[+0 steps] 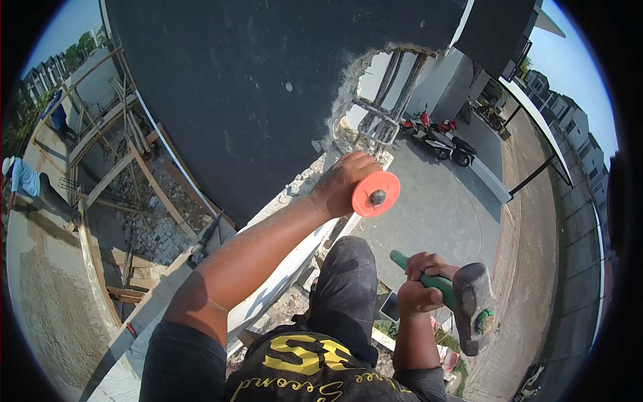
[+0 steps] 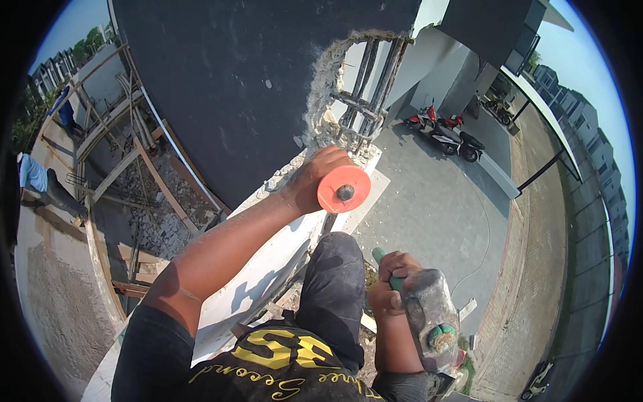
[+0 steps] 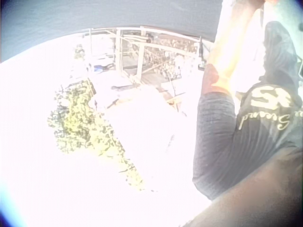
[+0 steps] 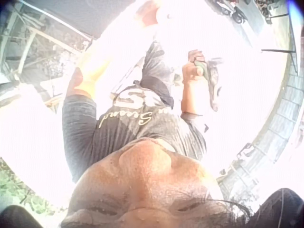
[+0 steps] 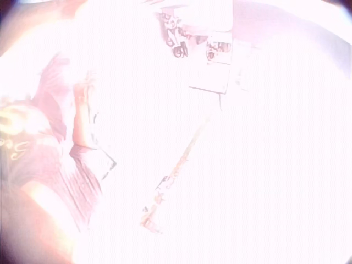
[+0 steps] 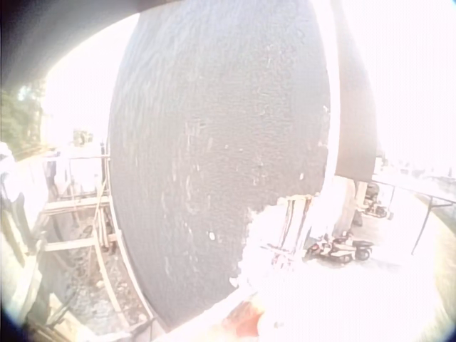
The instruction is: The person chips away concrete from a wall using a hammer and a chisel.
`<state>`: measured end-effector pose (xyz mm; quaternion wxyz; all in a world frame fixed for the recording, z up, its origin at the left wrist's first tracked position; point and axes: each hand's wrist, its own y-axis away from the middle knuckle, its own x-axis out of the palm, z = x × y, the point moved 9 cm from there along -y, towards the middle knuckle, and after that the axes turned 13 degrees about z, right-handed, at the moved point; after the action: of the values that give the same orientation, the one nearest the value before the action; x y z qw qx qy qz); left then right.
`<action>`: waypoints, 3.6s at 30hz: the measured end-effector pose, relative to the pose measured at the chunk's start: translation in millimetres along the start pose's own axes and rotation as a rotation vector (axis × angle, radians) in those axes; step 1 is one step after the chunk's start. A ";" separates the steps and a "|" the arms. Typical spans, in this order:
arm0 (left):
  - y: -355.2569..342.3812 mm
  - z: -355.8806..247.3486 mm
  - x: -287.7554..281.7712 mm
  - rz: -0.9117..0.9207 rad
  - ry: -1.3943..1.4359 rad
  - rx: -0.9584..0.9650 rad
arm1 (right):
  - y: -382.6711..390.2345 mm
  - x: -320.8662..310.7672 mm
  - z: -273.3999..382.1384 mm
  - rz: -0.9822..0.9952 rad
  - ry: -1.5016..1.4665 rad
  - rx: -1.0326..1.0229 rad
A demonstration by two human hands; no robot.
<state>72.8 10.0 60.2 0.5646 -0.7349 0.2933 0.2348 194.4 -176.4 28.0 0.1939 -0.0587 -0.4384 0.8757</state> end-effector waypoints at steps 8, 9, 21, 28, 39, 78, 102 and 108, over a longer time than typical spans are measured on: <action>4.5 12.0 2.9 -0.012 0.001 -0.021 | 1.1 -1.2 -0.2 0.032 0.338 0.166; 1.1 9.4 3.5 -0.006 -0.009 -0.016 | -10.8 0.0 26.6 0.010 0.247 0.067; 25.6 15.2 0.5 0.231 -0.209 0.037 | 19.2 -5.1 -33.4 0.105 0.270 0.111; 23.9 24.0 -9.8 0.334 -0.091 0.007 | 7.7 38.6 -74.5 0.607 0.884 0.105; 21.8 23.5 0.8 0.378 -0.090 -0.018 | 11.8 35.4 -62.5 0.663 0.907 0.021; 17.6 38.2 11.5 0.512 -0.098 -0.015 | -17.2 56.4 -95.4 1.034 1.134 -0.016; 17.4 39.3 13.6 0.504 -0.118 0.045 | -14.0 80.5 -33.5 1.128 0.953 -0.202; 12.2 44.0 12.3 0.547 -0.130 0.029 | -24.6 56.7 -82.3 1.101 1.087 0.161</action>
<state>72.5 48.2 32.3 0.5083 -0.6036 0.4474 0.4208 171.8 -79.6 1.1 -0.0775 -0.6749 -0.1246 0.7232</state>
